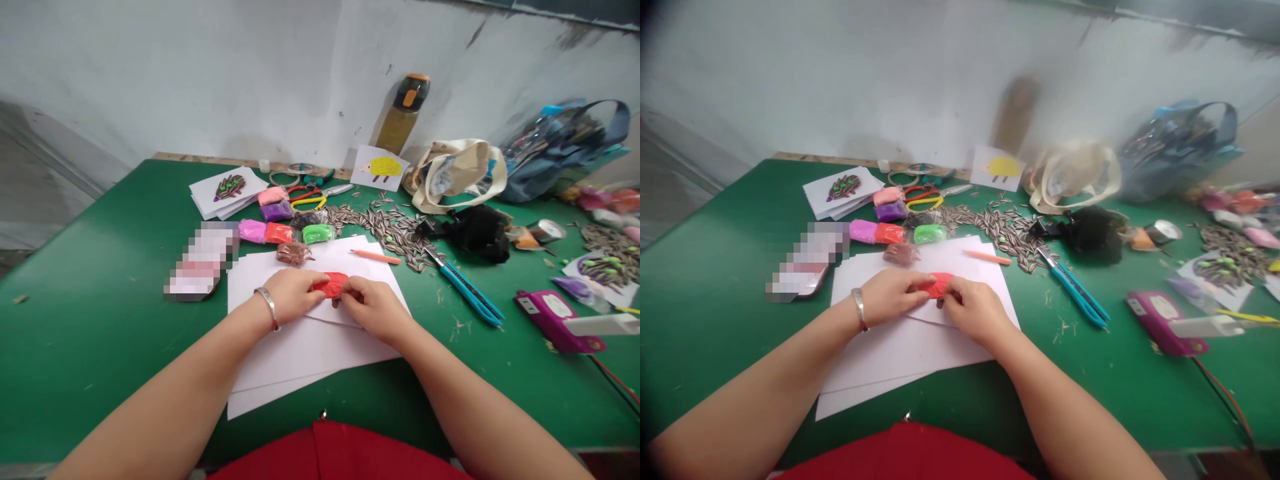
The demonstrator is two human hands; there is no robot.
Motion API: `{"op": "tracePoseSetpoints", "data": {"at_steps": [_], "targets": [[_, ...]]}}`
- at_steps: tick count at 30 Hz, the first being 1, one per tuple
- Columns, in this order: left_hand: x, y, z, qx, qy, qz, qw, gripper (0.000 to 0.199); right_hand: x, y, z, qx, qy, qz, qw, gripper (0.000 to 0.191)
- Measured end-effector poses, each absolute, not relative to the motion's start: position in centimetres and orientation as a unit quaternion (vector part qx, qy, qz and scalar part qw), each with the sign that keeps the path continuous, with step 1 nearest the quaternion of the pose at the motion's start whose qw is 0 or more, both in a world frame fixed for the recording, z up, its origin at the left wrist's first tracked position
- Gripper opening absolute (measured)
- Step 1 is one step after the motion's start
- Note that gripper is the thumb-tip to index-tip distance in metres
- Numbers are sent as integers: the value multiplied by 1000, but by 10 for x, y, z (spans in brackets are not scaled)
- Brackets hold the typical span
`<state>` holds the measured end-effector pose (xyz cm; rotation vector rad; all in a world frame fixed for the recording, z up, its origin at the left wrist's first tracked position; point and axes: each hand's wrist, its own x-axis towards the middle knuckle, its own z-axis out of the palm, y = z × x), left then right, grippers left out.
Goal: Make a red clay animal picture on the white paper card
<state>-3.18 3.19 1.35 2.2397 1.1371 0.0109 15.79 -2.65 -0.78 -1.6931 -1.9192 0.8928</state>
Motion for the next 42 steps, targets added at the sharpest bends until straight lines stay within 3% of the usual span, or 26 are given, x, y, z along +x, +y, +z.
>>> {"op": "tracePoseSetpoints", "data": {"at_steps": [10,19,26,37,42], "targets": [[-31,32,15,845,436,6,309,21,157,-25,-9,-619,-679,317,233,15],[-33,35,18,833,427,14,353,26,165,-18,-8,-645,-575,372,340,11],[-35,37,25,756,451,51,472,36,175,-10,0,-644,-613,327,320,13],[-40,39,22,635,468,168,592,21,172,21,-8,-667,-627,266,303,15],[-38,42,16,558,475,208,648,27,170,24,-10,-678,-633,215,307,18]]}}
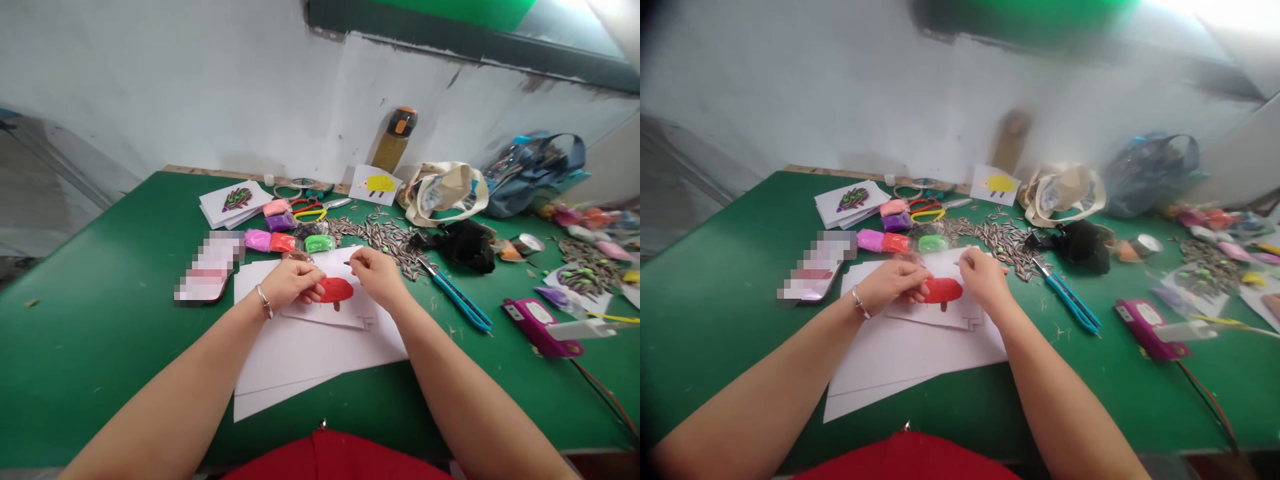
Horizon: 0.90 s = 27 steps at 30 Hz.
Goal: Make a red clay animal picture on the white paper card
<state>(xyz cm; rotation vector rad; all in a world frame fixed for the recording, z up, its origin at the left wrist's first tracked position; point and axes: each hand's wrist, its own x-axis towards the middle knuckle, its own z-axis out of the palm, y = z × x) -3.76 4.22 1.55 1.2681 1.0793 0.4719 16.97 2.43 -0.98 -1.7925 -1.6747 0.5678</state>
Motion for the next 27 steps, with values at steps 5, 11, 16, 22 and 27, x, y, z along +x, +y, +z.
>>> {"op": "tracePoseSetpoints", "data": {"at_steps": [5,11,16,22,27], "targets": [[-33,42,12,516,479,206,680,26,173,16,-18,-695,-660,169,230,21],[-33,39,13,564,472,190,650,30,174,20,-17,-708,-675,138,157,19],[-31,38,12,551,460,207,665,25,175,21,-17,-709,-672,145,158,23],[-30,35,8,499,437,213,717,21,169,9,-9,-702,-675,102,201,28],[-33,35,11,500,416,205,731,31,153,-8,5,-564,-735,133,354,19]]}}
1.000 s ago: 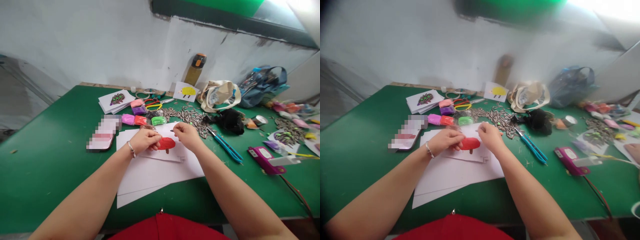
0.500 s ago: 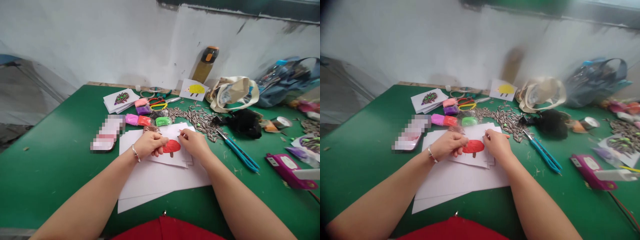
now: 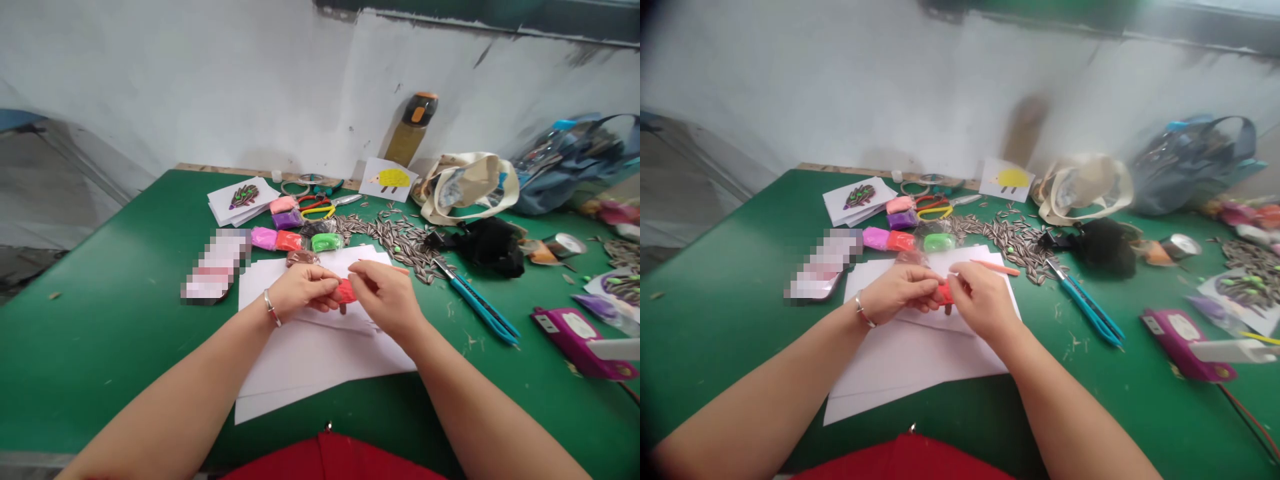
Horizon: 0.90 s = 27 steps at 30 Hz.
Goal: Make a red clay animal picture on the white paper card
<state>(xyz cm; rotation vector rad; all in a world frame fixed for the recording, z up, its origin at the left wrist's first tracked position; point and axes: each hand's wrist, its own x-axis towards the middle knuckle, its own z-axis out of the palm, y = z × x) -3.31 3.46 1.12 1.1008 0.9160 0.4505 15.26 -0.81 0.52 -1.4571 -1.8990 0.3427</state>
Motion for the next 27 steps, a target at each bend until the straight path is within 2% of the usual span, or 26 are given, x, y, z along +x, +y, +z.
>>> {"op": "tracePoseSetpoints", "data": {"at_steps": [5,9,15,22,27], "targets": [[-31,31,16,497,407,213,736,38,139,-14,12,-509,-765,202,339,14],[-28,26,18,486,396,233,744,40,136,-12,9,-518,-757,188,352,15],[-27,23,20,468,360,232,773,45,136,-11,6,-523,-760,192,335,2],[-28,25,18,432,370,218,793,43,138,-10,4,-513,-747,211,367,11],[-30,28,21,449,414,210,763,37,142,-9,6,-500,-750,187,390,14]]}}
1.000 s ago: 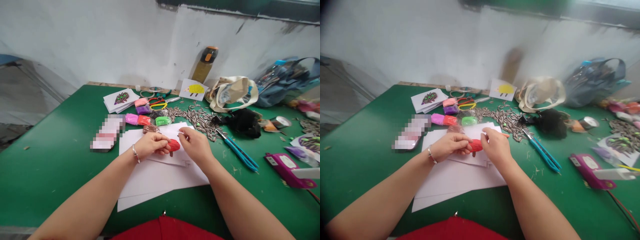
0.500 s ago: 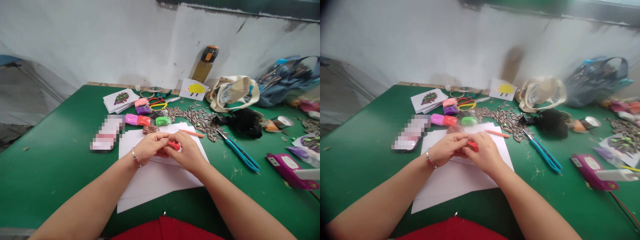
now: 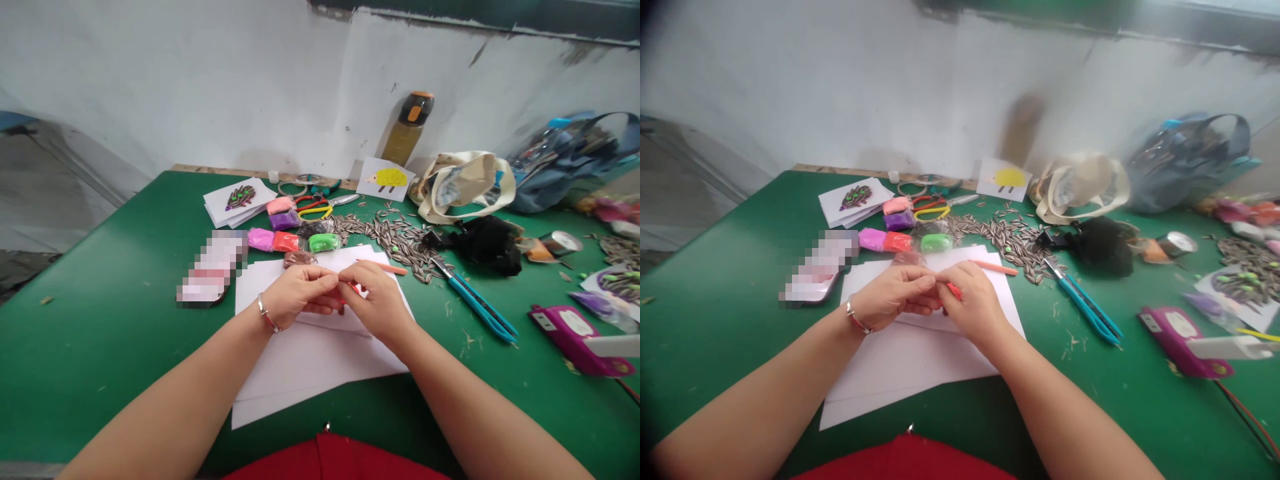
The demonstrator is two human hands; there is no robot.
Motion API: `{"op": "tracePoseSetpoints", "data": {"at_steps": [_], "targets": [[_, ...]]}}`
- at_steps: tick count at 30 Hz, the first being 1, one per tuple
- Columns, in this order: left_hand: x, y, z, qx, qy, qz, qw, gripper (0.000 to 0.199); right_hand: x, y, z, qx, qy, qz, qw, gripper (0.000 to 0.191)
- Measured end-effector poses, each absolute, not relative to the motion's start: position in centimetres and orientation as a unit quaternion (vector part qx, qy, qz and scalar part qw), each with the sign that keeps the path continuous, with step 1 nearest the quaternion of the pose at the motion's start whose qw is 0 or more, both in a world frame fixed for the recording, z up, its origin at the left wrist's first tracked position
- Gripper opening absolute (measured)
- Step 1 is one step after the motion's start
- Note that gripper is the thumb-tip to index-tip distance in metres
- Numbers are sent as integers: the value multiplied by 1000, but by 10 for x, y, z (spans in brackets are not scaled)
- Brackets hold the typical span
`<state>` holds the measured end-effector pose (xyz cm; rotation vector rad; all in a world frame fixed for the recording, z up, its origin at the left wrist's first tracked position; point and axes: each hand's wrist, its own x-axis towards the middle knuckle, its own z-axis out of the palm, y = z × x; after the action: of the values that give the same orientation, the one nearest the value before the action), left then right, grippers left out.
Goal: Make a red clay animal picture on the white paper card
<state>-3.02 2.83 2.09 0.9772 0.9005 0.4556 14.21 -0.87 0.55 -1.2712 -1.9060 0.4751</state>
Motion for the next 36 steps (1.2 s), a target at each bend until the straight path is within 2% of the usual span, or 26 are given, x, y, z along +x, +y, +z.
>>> {"op": "tracePoseSetpoints", "data": {"at_steps": [6,17,27,36], "targets": [[-31,30,21,474,438,218,732,31,142,-9,7,-493,-766,148,386,15],[-32,31,16,509,415,213,723,44,143,-7,4,-487,-739,237,401,14],[-33,32,17,520,415,211,716,38,145,-7,2,-480,-758,197,395,16],[-35,33,18,519,413,186,725,41,143,-8,5,-498,-711,297,397,13]]}}
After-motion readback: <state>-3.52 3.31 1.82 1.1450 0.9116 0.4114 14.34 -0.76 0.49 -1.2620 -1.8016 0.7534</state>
